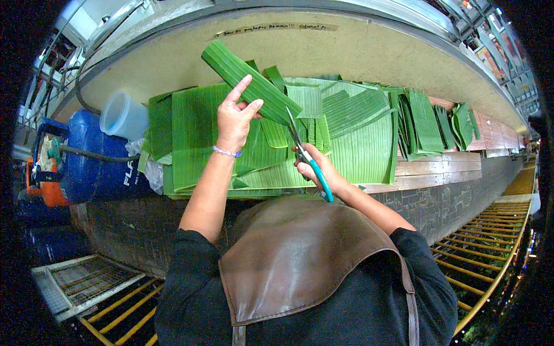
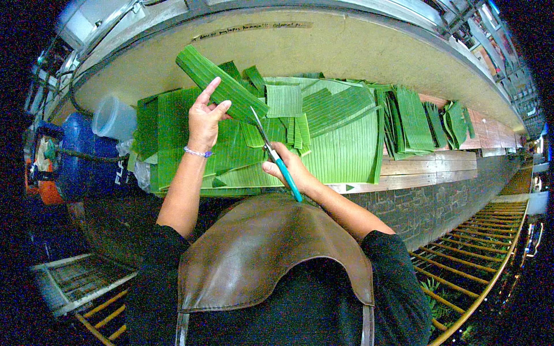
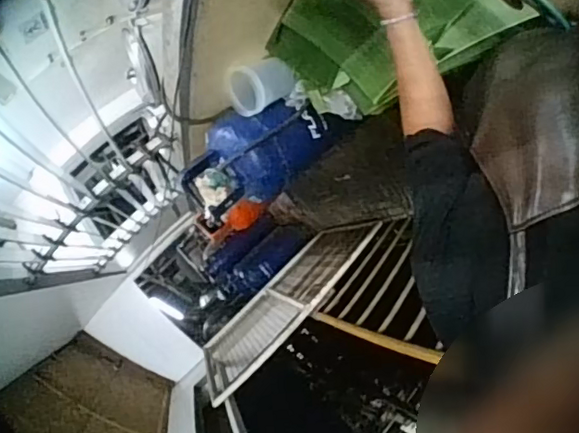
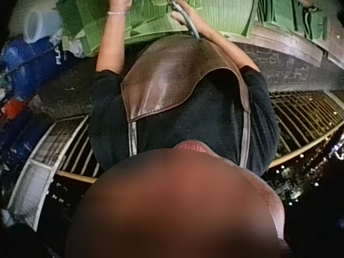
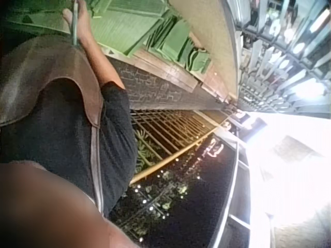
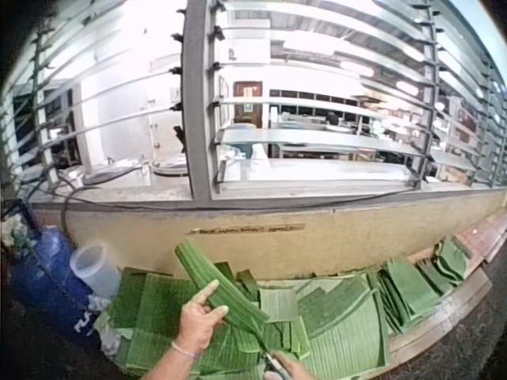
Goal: The person uses scissors to cut large green banana leaves into smaller rectangular pieces on a wooden workbench. The person repeatedly picks up leaves, aligns them, and trims the edges, stacking the cut pieces on the bench.
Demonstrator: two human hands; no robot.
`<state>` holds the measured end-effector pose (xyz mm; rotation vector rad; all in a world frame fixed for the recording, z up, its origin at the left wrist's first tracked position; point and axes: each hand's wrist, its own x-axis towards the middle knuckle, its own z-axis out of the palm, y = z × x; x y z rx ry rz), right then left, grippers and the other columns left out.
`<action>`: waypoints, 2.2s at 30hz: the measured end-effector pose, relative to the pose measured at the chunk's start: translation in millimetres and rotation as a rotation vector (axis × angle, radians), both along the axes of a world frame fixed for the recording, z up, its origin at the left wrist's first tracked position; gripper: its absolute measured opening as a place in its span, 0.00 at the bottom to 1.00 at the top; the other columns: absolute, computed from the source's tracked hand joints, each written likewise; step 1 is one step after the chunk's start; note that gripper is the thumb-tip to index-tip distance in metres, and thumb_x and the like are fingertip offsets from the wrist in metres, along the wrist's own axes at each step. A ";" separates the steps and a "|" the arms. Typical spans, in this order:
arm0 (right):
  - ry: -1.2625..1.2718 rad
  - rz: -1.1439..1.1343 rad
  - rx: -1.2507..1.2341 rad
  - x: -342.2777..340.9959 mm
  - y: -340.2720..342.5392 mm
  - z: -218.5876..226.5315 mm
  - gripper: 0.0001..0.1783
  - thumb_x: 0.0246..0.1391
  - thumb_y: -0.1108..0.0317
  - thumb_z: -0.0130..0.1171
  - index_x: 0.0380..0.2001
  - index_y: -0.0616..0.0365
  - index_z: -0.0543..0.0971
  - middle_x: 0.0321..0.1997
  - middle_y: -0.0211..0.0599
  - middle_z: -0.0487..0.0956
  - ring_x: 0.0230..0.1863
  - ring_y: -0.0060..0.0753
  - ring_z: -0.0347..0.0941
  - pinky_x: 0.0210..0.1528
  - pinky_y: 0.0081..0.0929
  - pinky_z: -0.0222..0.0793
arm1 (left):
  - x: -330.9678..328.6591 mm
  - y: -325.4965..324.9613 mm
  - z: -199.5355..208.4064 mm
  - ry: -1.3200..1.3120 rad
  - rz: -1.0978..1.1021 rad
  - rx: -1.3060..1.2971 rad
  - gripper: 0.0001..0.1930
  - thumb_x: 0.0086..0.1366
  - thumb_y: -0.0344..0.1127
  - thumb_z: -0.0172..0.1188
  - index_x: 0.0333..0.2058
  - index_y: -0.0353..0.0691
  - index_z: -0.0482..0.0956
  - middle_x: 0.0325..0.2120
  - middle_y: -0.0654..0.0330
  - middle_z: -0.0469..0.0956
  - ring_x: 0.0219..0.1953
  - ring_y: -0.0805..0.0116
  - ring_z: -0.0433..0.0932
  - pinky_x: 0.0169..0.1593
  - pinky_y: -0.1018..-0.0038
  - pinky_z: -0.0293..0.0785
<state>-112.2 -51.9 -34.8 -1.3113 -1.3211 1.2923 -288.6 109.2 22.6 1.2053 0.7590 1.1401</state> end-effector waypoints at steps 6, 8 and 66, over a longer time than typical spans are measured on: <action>-0.023 0.026 0.009 -2.3 0.8 5.7 0.38 0.50 0.43 0.61 0.54 0.60 0.64 0.31 0.26 0.69 0.28 0.16 0.62 0.28 0.16 0.61 | 1.1 -5.4 -0.9 -0.025 0.015 -0.006 0.32 0.53 0.19 0.62 0.58 0.40 0.66 0.44 0.59 0.77 0.32 0.78 0.76 0.31 0.82 0.77; -0.006 0.028 0.011 -3.4 0.1 7.5 0.38 0.50 0.43 0.61 0.54 0.60 0.64 0.30 0.25 0.69 0.27 0.15 0.62 0.27 0.16 0.60 | 0.8 -6.7 -1.0 -0.028 0.012 0.011 0.32 0.53 0.19 0.62 0.58 0.40 0.66 0.45 0.59 0.76 0.32 0.78 0.76 0.31 0.82 0.77; -0.295 0.130 0.004 21.3 -33.7 39.5 0.31 0.46 0.44 0.64 0.42 0.59 0.74 0.24 0.33 0.71 0.28 0.26 0.66 0.31 0.26 0.65 | -20.6 -23.6 7.5 0.057 -0.266 -0.031 0.30 0.54 0.18 0.59 0.57 0.39 0.67 0.52 0.63 0.72 0.27 0.82 0.73 0.30 0.82 0.76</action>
